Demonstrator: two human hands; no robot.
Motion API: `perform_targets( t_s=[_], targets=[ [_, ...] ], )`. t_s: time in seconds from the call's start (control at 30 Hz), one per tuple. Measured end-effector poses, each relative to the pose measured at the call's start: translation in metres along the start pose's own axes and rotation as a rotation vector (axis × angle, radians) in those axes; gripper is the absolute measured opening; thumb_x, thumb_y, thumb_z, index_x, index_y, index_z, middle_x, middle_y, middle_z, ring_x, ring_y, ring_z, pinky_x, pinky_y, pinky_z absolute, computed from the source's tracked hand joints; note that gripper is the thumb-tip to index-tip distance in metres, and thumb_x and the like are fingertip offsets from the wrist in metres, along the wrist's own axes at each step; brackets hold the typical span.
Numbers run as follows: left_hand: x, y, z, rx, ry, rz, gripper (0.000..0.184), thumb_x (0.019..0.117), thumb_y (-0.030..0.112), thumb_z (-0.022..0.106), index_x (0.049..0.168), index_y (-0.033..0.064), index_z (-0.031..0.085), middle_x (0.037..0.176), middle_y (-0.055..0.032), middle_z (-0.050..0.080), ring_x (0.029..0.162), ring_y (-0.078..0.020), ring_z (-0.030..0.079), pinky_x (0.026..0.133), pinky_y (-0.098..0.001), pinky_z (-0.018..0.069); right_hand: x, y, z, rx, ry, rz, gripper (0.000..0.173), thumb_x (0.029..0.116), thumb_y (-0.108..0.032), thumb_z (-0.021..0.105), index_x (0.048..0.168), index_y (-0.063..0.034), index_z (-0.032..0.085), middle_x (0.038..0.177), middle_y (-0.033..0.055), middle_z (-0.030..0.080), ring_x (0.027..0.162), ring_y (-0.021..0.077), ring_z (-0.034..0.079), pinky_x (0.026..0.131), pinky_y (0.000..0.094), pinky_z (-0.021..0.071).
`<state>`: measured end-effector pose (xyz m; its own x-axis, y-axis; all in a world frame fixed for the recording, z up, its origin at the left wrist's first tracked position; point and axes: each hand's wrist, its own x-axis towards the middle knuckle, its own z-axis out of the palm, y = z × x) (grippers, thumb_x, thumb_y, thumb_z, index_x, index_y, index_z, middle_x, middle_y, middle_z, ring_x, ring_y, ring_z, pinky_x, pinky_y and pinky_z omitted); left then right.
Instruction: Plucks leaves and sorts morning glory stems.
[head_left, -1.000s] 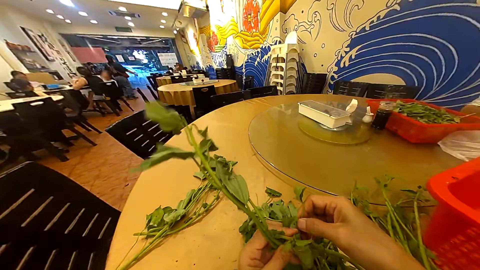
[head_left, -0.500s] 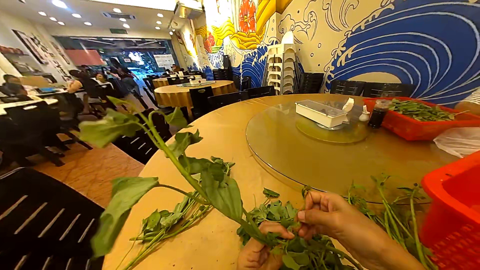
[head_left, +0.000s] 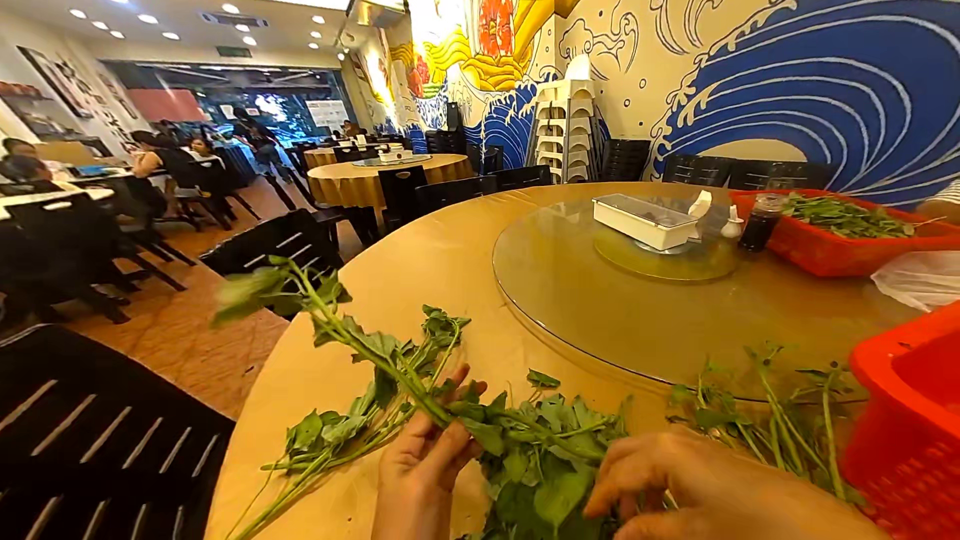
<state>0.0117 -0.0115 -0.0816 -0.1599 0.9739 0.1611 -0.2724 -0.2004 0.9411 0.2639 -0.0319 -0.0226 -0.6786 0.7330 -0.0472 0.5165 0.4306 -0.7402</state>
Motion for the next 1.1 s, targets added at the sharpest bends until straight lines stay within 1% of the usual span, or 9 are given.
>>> perform_targets(
  t_s=[0.07,0.2,0.3,0.4,0.57,0.73,0.9,1.0,1.1],
  targets=[
    [-0.001,-0.001,0.003,-0.061,-0.026,-0.027,0.029,0.0976,-0.007,0.039,0.119,-0.0024,0.059,0.122,-0.0089,0.071,0.097,-0.0155,0.073,0.08,-0.0286,0.062,0.007,0.003,0.003,-0.073,0.094,0.124,0.022,0.097,-0.019,0.07,0.108,-0.0005,0.074,0.105,0.0164,0.07,0.09,0.0258,0.069,0.079,0.0404,0.0569],
    [-0.006,-0.001,0.008,-0.138,-0.099,-0.063,0.033,0.0967,-0.009,0.036,0.121,-0.003,0.058,0.12,-0.009,0.073,0.096,-0.0155,0.074,0.08,-0.0287,0.0627,0.024,0.008,0.005,-0.175,0.113,0.399,0.034,0.097,-0.018,0.071,0.125,0.0004,0.063,0.12,0.0197,0.063,0.102,0.0321,0.064,0.09,0.0472,0.0528],
    [-0.006,-0.002,0.006,-0.179,-0.148,-0.066,0.039,0.097,-0.009,0.035,0.128,-0.003,0.058,0.123,-0.0097,0.072,0.098,-0.0157,0.074,0.081,-0.0284,0.0625,0.028,0.015,0.008,-0.145,0.104,0.373,0.022,0.1,-0.014,0.065,0.115,0.0025,0.068,0.11,0.0178,0.068,0.101,0.0288,0.066,0.091,0.0446,0.0516],
    [-0.003,-0.003,0.001,-0.17,-0.137,-0.049,0.039,0.0956,-0.008,0.037,0.124,-0.0014,0.061,0.125,-0.0087,0.071,0.097,-0.0133,0.073,0.079,-0.0264,0.0618,0.016,0.013,-0.004,-0.088,0.19,0.343,0.021,0.1013,-0.015,0.063,0.114,0.0018,0.068,0.108,0.0165,0.07,0.101,0.0269,0.067,0.092,0.0442,0.0523],
    [0.003,-0.005,-0.004,-0.122,-0.131,-0.069,0.037,0.0959,-0.007,0.037,0.125,0.0001,0.06,0.128,-0.0089,0.07,0.098,-0.014,0.073,0.079,-0.0267,0.0615,-0.013,0.021,-0.031,0.093,0.362,0.273,0.015,0.1013,-0.016,0.063,0.109,-0.0062,0.07,0.086,0.0006,0.068,0.077,0.0075,0.065,0.072,0.0252,0.0553],
    [0.001,-0.004,-0.002,-0.102,-0.162,-0.082,0.04,0.0968,-0.008,0.035,0.127,0.0022,0.058,0.129,-0.0065,0.068,0.101,-0.0142,0.072,0.082,-0.028,0.0615,-0.029,0.028,-0.054,-0.126,0.635,0.507,0.013,0.1016,-0.012,0.064,0.108,-0.0085,0.075,0.08,0.0021,0.068,0.068,0.0115,0.062,0.064,0.0304,0.0516],
    [0.002,-0.005,-0.006,-0.082,-0.192,-0.071,0.039,0.0991,-0.008,0.035,0.128,0.0049,0.058,0.128,-0.0011,0.07,0.103,-0.0119,0.072,0.085,-0.0286,0.0612,-0.027,0.049,-0.059,-0.361,0.745,0.818,0.015,0.1002,-0.014,0.066,0.108,-0.0068,0.077,0.097,0.016,0.072,0.092,0.0324,0.068,0.082,0.0535,0.0528],
    [0.003,-0.004,-0.006,-0.076,-0.187,-0.073,0.039,0.0995,-0.008,0.035,0.129,0.0053,0.056,0.126,0.0,0.07,0.103,-0.0117,0.072,0.085,-0.0284,0.0614,-0.019,0.064,-0.05,-0.513,0.754,0.857,0.038,0.0951,-0.01,0.072,0.132,-0.0028,0.068,0.122,0.0262,0.066,0.119,0.0456,0.059,0.099,0.0636,0.0432],
    [0.002,-0.004,-0.003,-0.051,-0.165,-0.076,0.039,0.0987,-0.009,0.037,0.132,0.0046,0.053,0.117,0.0029,0.069,0.094,-0.0082,0.071,0.082,-0.0268,0.0619,-0.015,0.064,-0.048,-0.484,0.732,0.786,0.049,0.0942,-0.017,0.075,0.139,-0.0031,0.062,0.131,0.0276,0.06,0.127,0.0471,0.052,0.103,0.0657,0.0387]
  ],
)
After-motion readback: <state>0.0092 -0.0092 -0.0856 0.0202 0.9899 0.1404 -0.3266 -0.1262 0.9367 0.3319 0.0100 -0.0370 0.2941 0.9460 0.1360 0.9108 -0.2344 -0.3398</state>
